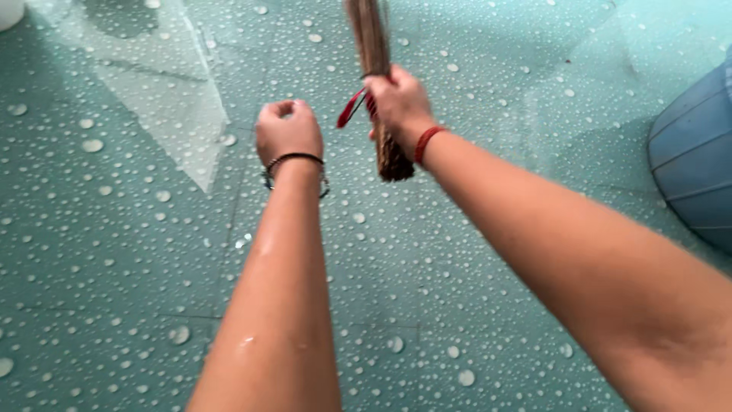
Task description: The person cleans a wet bathroom floor using a broom and a squeegee, gathering water toward a drain, then picks up a cleaning cloth and a brush.
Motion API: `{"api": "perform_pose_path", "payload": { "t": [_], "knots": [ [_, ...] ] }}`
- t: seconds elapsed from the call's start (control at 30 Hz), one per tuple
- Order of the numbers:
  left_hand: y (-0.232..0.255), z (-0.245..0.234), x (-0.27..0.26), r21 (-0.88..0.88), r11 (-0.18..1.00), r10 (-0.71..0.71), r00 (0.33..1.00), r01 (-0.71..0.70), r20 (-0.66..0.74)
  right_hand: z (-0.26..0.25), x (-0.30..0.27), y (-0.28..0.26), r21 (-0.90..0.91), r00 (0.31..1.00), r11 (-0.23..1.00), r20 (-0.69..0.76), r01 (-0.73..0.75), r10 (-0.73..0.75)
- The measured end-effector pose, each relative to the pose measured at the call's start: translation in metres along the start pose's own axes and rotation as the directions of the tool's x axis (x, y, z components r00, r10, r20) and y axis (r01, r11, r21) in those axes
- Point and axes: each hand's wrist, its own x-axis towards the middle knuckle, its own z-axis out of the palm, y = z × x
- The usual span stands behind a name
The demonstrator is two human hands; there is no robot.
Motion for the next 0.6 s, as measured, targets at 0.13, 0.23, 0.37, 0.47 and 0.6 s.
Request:
{"api": "perform_pose_path", "payload": {
  "t": [0.13, 0.23, 0.37, 0.47, 0.6],
  "knots": [
    [0.039, -0.001, -0.026, -0.025, 1.0, -0.003, 0.996, 0.001, -0.093, -0.021, -0.029, 0.02, -0.233, 0.983, 0.956, 0.084, 0.176, -0.161],
    [0.061, 0.019, -0.052, -0.016, 1.0, 0.021, 0.998, -0.022, -0.067, -0.05, -0.064, 0.051, -0.469, 0.846, 0.706, 0.349, 0.531, -0.404],
    [0.071, 0.067, -0.081, 0.08, 0.991, 0.103, 0.99, -0.111, 0.098, -0.099, -0.081, 0.095, -0.537, 0.678, 0.489, 0.716, 0.687, -0.166],
    [0.065, 0.114, -0.106, 0.105, 0.973, 0.182, 0.962, -0.206, 0.202, -0.149, -0.079, 0.145, -0.632, 0.778, 0.589, 0.628, 0.503, 0.01],
    [0.056, 0.149, -0.13, 0.14, 0.974, 0.117, 0.926, -0.177, 0.358, -0.223, -0.058, 0.205, -0.579, 0.958, 0.809, 0.278, 0.106, 0.073]
  ]
}}
